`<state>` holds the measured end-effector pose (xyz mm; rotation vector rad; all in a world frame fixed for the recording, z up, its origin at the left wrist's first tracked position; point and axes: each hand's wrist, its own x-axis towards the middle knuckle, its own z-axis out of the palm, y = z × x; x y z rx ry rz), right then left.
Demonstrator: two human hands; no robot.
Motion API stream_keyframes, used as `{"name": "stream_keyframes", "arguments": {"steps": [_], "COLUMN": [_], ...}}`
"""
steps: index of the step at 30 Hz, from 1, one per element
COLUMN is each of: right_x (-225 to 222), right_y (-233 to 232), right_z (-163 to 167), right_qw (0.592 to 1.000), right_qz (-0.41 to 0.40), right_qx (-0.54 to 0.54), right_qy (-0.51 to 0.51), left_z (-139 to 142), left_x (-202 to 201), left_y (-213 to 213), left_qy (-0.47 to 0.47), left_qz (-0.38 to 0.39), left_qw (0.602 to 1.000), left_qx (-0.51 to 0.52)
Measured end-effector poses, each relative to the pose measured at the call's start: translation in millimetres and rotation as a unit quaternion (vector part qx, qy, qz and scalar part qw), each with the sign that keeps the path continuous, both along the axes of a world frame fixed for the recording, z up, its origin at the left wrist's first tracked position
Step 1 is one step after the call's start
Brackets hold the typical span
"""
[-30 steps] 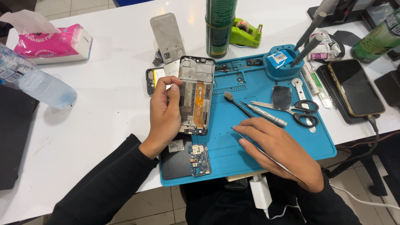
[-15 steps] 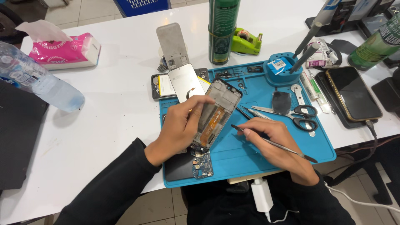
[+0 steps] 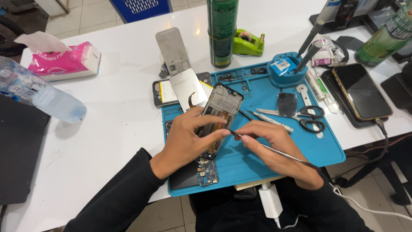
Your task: The person holds a disassembled phone frame and uses a small brush and a metal probe to clean and scrape the inside of the frame, working around the display flex cable. They then pick up the motherboard and align it back into the frame.
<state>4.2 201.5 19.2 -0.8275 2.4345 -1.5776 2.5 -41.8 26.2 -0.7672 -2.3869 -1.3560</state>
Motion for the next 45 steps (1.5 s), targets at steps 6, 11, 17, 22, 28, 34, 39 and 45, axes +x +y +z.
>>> {"name": "stream_keyframes", "arguments": {"steps": [6,11,17,22,28,34,39,45], "right_x": [0,5,12,15,13,7,11,12], "right_y": [6,28,52,55,51,40,38,39], "right_z": [-1,-1,-1,3,8,6,6,4], "right_qw": [1.0,0.997,0.987,0.987,0.978,0.972,0.973,0.974], "right_qz": [-0.007,-0.065,-0.139,-0.136,-0.074,-0.066,-0.077,-0.089], "right_qx": [-0.002,-0.013,0.022,0.045,0.082,0.087,0.068,0.053], "right_qy": [-0.01,0.049,0.081,0.068,0.176,0.21,0.206,0.202], "left_z": [-7,-6,-4,-5,-4,-2,1,13], "left_x": [0,2,8,7,4,6,6,8], "left_y": [1,7,17,21,20,19,19,7], "left_qy": [-0.032,-0.025,0.007,0.042,0.028,0.004,0.037,0.067], "left_qz": [0.002,0.019,0.042,0.051,0.039,0.039,0.057,0.118], "left_qw": [0.999,0.998,0.993,0.99,0.989,0.99,0.989,0.961], "left_qx": [-0.01,-0.047,-0.111,-0.125,-0.142,-0.137,-0.133,-0.242]}}
